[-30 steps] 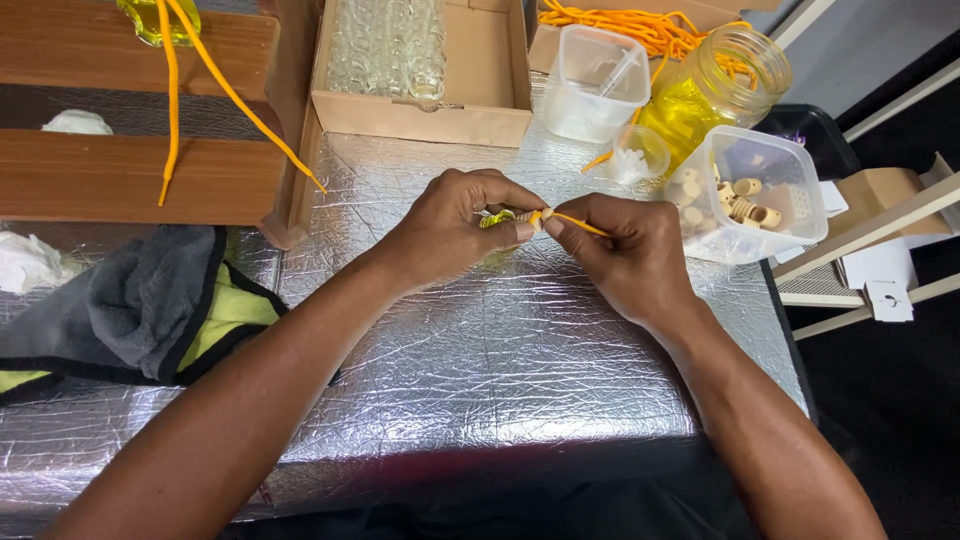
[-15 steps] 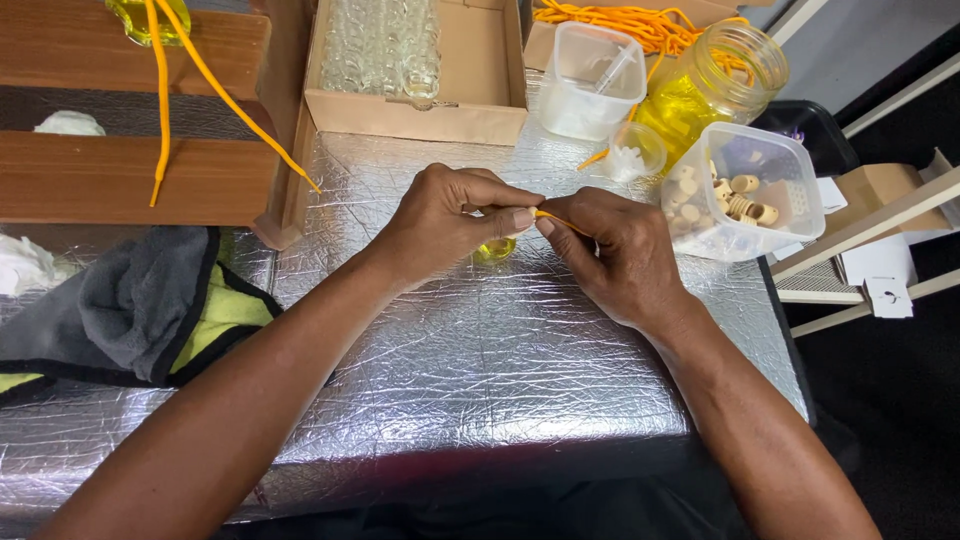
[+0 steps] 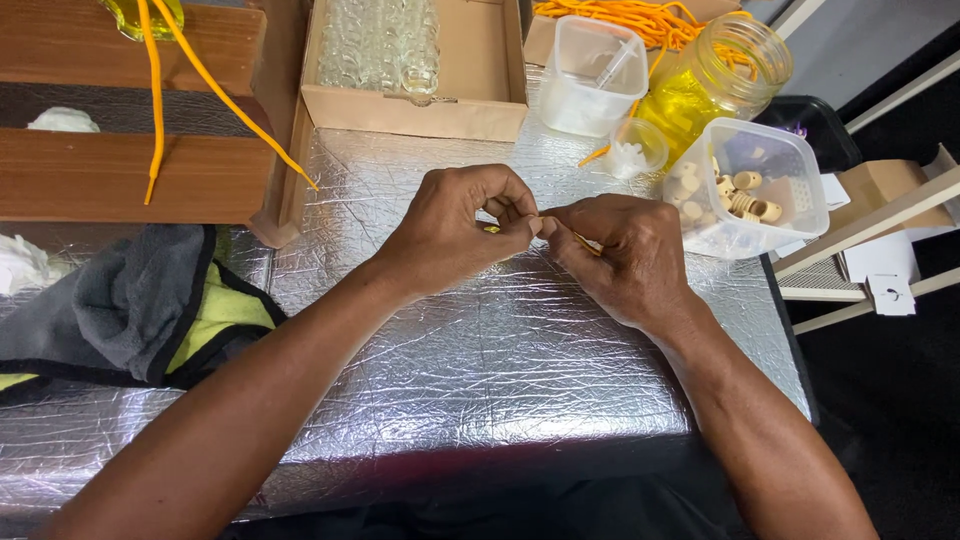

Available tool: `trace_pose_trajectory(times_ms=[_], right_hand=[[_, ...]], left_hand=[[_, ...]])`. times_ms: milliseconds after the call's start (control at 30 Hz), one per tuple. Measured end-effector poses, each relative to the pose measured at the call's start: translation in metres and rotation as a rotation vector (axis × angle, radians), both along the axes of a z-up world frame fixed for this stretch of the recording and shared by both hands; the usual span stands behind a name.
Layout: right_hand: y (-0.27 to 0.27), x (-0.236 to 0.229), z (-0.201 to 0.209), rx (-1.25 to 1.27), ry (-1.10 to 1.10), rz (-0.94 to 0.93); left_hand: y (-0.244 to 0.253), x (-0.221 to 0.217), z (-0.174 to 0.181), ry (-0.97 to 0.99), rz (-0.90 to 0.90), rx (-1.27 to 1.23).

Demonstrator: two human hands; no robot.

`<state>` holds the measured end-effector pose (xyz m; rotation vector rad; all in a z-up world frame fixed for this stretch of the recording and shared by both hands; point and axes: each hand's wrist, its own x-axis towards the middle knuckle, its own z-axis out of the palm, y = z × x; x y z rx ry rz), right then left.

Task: Tying a decorative cord around a small perfume bottle and folding a cardboard packaging box.

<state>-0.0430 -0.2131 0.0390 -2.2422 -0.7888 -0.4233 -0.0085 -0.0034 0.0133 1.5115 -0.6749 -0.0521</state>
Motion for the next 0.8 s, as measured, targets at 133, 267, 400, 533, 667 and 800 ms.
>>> trace_pose_trajectory(times_ms=[133, 267, 400, 533, 667, 800], right_hand=[[-0.008, -0.002, 0.003, -0.009, 0.027, -0.031], [-0.008, -0.002, 0.006, 0.018, 0.052, -0.035], [-0.001, 0.000, 0.001, 0.073, 0.080, -0.041], [0.015, -0.004, 0.011, 0.125, 0.111, 0.024], [0.013, -0.004, 0.006, 0.188, 0.287, 0.011], [0.009, -0.001, 0.010, 0.212, 0.306, 0.034]], left_hand=[[-0.003, -0.001, 0.002, -0.005, 0.041, 0.004], [-0.003, -0.003, 0.004, -0.001, 0.010, -0.048], [-0.001, -0.002, 0.000, -0.008, 0.000, -0.060], [0.002, 0.001, -0.003, -0.006, 0.010, -0.054], [0.004, 0.001, -0.003, -0.031, 0.023, -0.041], [0.006, 0.002, 0.003, -0.051, -0.004, -0.026]])
